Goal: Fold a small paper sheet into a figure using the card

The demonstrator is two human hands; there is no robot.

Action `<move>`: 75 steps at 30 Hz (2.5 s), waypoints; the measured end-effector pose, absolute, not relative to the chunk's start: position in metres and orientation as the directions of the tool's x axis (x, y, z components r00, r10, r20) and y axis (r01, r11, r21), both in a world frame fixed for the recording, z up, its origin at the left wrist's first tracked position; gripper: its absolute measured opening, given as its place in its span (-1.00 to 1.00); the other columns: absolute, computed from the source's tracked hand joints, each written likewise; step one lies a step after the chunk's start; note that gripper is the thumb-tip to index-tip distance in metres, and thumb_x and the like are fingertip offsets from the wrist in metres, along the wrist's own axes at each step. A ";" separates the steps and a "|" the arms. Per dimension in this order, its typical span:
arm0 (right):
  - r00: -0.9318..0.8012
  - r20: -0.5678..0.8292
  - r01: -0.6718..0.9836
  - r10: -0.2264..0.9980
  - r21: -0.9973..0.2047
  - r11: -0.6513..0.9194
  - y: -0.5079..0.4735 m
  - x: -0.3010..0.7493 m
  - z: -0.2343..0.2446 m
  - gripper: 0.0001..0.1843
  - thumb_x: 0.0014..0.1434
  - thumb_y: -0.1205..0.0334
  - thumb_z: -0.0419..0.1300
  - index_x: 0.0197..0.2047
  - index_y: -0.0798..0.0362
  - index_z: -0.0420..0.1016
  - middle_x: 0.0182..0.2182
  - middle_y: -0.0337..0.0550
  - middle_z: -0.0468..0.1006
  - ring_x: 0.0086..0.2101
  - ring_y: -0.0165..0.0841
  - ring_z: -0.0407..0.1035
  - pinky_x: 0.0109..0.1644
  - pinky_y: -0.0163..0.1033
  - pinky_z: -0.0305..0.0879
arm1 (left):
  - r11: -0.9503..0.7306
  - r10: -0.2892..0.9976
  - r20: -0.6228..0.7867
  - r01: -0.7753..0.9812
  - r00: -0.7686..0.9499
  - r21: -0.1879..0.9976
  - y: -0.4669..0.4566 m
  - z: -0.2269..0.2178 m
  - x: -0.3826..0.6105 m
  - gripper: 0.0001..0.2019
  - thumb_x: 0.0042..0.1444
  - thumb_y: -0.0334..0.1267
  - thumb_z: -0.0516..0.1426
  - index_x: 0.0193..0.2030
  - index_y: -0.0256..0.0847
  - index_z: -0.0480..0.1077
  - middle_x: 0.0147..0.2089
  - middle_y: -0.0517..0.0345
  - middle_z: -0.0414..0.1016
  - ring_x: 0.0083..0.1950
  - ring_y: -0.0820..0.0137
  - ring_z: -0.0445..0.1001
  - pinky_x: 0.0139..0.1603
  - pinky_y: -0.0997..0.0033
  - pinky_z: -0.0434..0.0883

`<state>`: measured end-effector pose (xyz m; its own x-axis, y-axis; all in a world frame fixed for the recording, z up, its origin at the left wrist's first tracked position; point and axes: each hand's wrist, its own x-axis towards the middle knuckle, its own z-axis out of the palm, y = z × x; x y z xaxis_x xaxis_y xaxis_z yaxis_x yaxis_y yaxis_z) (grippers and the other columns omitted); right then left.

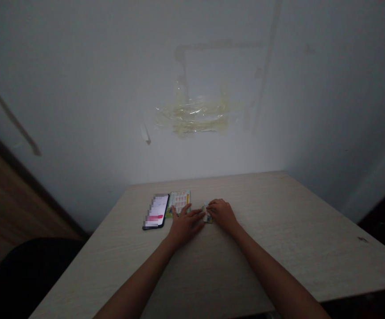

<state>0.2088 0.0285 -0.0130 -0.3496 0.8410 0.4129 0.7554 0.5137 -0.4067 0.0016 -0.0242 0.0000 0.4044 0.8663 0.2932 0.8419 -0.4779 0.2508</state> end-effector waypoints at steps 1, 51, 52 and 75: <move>-0.336 0.407 0.764 0.849 -0.410 0.498 0.028 0.207 -0.012 -0.81 0.23 0.20 0.18 -0.18 -0.05 0.63 -0.15 -0.16 0.60 -0.11 -0.29 0.40 0.02 -0.20 0.27 | -0.477 0.867 0.289 0.843 0.405 0.249 -0.024 0.001 0.001 -0.63 0.25 0.07 0.03 0.20 0.35 0.30 0.25 0.32 0.41 0.42 -0.04 0.02 0.17 -0.64 -0.58; -0.442 0.367 0.699 0.818 -0.430 0.571 0.016 0.217 -0.011 -0.54 0.05 0.09 0.30 0.04 0.01 0.51 0.02 0.00 0.48 0.02 -0.21 0.36 0.13 -0.08 0.28 | -0.461 0.874 0.271 0.863 0.403 0.206 -0.025 0.001 -0.002 -0.66 0.32 0.03 -0.05 0.19 0.37 0.31 0.26 0.33 0.40 0.41 0.00 0.05 0.23 -0.60 -0.48; -0.445 0.364 0.698 0.818 -0.432 0.571 0.016 0.218 -0.011 -0.53 0.05 0.09 0.30 0.05 0.01 0.51 0.03 0.01 0.47 0.02 -0.20 0.35 0.14 -0.07 0.27 | -0.462 0.874 0.272 0.863 0.403 0.204 -0.025 0.001 -0.002 -0.66 0.32 0.03 -0.05 0.19 0.38 0.31 0.26 0.34 0.40 0.41 0.00 0.05 0.24 -0.60 -0.46; -0.361 0.430 0.668 0.828 -0.500 0.551 0.020 0.213 -0.015 -0.76 0.15 0.10 0.25 -0.13 -0.01 0.54 -0.11 -0.12 0.56 -0.07 -0.27 0.39 0.07 -0.14 0.27 | -0.440 0.879 0.315 0.863 0.358 0.247 -0.023 0.003 0.007 -0.73 0.30 -0.03 0.01 0.05 0.28 0.45 0.14 0.28 0.51 0.37 0.03 0.13 0.17 -0.65 -0.55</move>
